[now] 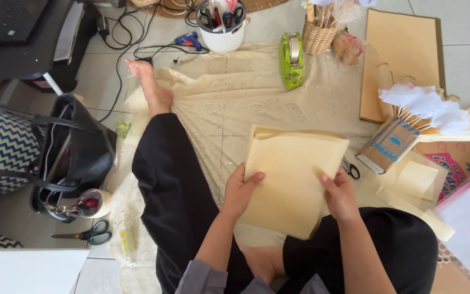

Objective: The person folds paper sheets and cuts them into smaller segments using scissors while sitting on the floor.

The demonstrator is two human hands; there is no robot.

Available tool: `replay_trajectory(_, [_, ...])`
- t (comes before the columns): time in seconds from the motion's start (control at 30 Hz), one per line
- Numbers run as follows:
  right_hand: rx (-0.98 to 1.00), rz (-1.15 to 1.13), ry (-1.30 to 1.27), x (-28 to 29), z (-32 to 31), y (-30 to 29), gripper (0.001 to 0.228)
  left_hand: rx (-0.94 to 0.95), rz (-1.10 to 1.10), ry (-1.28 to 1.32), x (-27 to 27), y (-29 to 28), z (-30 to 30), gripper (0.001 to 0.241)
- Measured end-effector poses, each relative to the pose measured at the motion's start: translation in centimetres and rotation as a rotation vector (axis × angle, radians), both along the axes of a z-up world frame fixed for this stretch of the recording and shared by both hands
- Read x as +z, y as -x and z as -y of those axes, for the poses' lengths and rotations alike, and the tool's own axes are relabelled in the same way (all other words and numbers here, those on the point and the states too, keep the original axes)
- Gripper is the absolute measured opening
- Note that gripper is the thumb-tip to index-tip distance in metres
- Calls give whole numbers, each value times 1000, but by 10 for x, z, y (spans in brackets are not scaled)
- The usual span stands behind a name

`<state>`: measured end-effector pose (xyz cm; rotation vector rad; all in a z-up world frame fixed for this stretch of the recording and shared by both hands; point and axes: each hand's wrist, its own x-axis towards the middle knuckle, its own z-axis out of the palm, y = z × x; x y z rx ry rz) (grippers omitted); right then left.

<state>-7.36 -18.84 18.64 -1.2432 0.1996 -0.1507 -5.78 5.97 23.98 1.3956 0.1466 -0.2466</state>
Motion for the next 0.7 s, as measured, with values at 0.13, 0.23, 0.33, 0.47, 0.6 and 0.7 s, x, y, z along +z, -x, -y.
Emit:
replay_trajectory(0.13, [-120,60,-8,-28,21,-11,13,-21,-13,-60,2,15,4,31])
replay_trajectory(0.23, [-156,91,10,-37,25,-10,12,20,-15,-14,-19,17,5,26])
replay_trajectory(0.33, [-141,68,5,-30,24,-7,13,41,-29,8,-7,21,12,28])
replay_trajectory(0.47, [-171,79,-32,-31,23,-9,20,52,-33,13,-9,19,16,25])
replay_trajectory(0.6, [-188,66,-61,-30,21,-9,18,61,-33,22,-13,20,18,26])
replay_trajectory(0.7, [-191,46,-67,-31,22,-6,17,53,-33,23,-18,21,18,30])
